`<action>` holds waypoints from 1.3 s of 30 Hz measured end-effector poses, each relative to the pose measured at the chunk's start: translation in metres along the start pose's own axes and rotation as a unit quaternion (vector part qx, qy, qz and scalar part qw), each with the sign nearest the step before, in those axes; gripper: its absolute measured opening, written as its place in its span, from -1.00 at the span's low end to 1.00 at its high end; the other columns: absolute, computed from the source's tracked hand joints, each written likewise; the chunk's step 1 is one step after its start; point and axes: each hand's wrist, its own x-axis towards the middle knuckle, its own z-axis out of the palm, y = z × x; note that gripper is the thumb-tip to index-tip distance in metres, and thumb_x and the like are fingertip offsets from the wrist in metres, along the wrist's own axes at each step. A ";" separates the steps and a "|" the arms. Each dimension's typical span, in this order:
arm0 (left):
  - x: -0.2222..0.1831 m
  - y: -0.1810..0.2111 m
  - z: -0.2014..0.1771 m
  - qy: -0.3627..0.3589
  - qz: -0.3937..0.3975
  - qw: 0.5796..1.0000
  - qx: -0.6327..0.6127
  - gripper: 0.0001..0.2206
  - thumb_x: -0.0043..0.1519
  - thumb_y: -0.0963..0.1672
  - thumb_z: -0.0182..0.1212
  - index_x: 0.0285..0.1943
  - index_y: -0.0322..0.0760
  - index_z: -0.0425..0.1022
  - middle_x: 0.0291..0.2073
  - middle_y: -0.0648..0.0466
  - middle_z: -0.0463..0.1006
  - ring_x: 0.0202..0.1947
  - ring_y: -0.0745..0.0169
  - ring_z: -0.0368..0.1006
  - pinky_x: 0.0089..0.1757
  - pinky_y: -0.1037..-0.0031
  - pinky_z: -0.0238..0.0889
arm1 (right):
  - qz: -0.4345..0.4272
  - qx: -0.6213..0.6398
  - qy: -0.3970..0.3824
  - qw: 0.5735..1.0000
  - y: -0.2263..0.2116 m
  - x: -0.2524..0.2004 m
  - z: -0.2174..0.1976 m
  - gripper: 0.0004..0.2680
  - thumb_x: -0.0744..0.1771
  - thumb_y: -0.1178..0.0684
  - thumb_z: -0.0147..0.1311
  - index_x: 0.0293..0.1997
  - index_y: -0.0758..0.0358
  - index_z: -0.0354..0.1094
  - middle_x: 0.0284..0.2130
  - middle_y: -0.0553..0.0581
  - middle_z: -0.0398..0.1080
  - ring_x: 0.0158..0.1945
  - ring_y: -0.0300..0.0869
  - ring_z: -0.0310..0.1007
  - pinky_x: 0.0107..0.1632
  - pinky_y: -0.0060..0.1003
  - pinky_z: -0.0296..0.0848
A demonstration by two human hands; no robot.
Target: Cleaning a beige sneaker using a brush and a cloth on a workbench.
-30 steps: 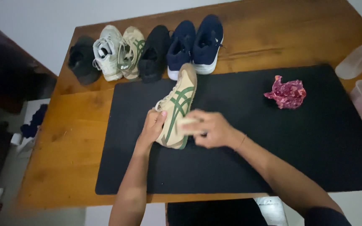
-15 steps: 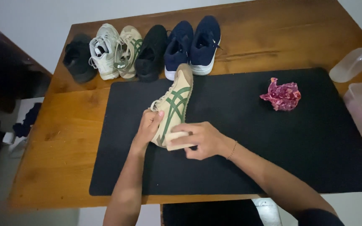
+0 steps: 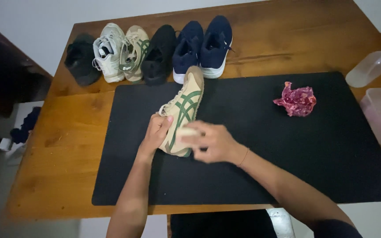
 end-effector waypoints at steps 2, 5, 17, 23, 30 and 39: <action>0.000 -0.004 0.000 -0.002 0.001 1.000 0.001 -0.41 0.47 -0.07 -0.03 -0.78 -0.11 0.08 -0.90 0.18 0.10 -0.78 0.43 -0.07 -0.61 0.52 -0.14 | -0.016 0.039 0.000 0.999 -0.008 0.004 -0.004 -0.66 0.22 -0.02 0.08 0.09 -0.28 0.50 -0.07 0.12 0.52 -0.26 0.01 0.61 -0.21 -0.19 0.62; 0.001 0.003 -0.001 -0.007 -0.002 1.000 0.003 -0.41 0.47 -0.06 -0.03 -0.77 -0.11 0.07 -0.90 0.20 0.09 -0.78 0.42 -0.07 -0.61 0.53 -0.14 | -0.020 0.037 0.012 0.999 0.003 0.007 -0.008 -0.66 0.23 0.02 0.06 0.10 -0.27 0.50 -0.06 0.09 0.52 -0.22 -0.01 0.62 -0.19 -0.24 0.61; 0.005 0.005 -0.001 -0.005 -0.001 1.000 0.004 -0.42 0.46 -0.07 -0.03 -0.76 -0.12 0.04 -0.90 0.15 0.07 -0.76 0.43 -0.07 -0.61 0.49 -0.15 | -0.011 0.020 -0.009 1.000 -0.001 -0.001 -0.006 -0.67 0.25 -0.02 0.04 0.11 -0.32 0.50 -0.02 0.07 0.51 -0.20 -0.02 0.61 -0.18 -0.23 0.62; 0.000 0.002 -0.001 -0.009 -0.002 1.000 0.008 -0.42 0.46 -0.08 -0.04 -0.76 -0.13 0.05 -0.90 0.16 0.06 -0.78 0.41 -0.05 -0.62 0.51 -0.14 | 0.011 0.019 0.011 1.000 0.012 -0.007 0.001 -0.69 0.25 -0.06 0.07 0.11 -0.34 0.51 -0.01 0.08 0.50 -0.19 0.02 0.61 -0.19 -0.17 0.62; 0.004 0.010 -0.001 -0.013 -0.004 1.000 0.017 -0.42 0.45 -0.07 -0.05 -0.76 -0.14 0.03 -0.91 0.15 0.04 -0.76 0.40 -0.07 -0.62 0.48 -0.14 | 0.015 -0.004 0.010 1.000 0.011 0.002 -0.012 -0.71 0.29 -0.05 0.01 0.11 -0.30 0.50 -0.04 0.05 0.47 -0.25 0.02 0.60 -0.25 -0.18 0.59; -0.003 -0.010 0.000 0.001 -0.008 1.000 0.019 -0.42 0.47 -0.07 -0.06 -0.77 -0.10 0.07 -0.91 0.20 0.06 -0.78 0.44 -0.05 -0.61 0.53 -0.14 | 0.022 0.062 -0.009 0.998 0.008 0.005 -0.018 -0.68 0.27 -0.04 0.03 0.12 -0.29 0.49 -0.09 0.15 0.49 -0.30 0.05 0.60 -0.30 -0.13 0.61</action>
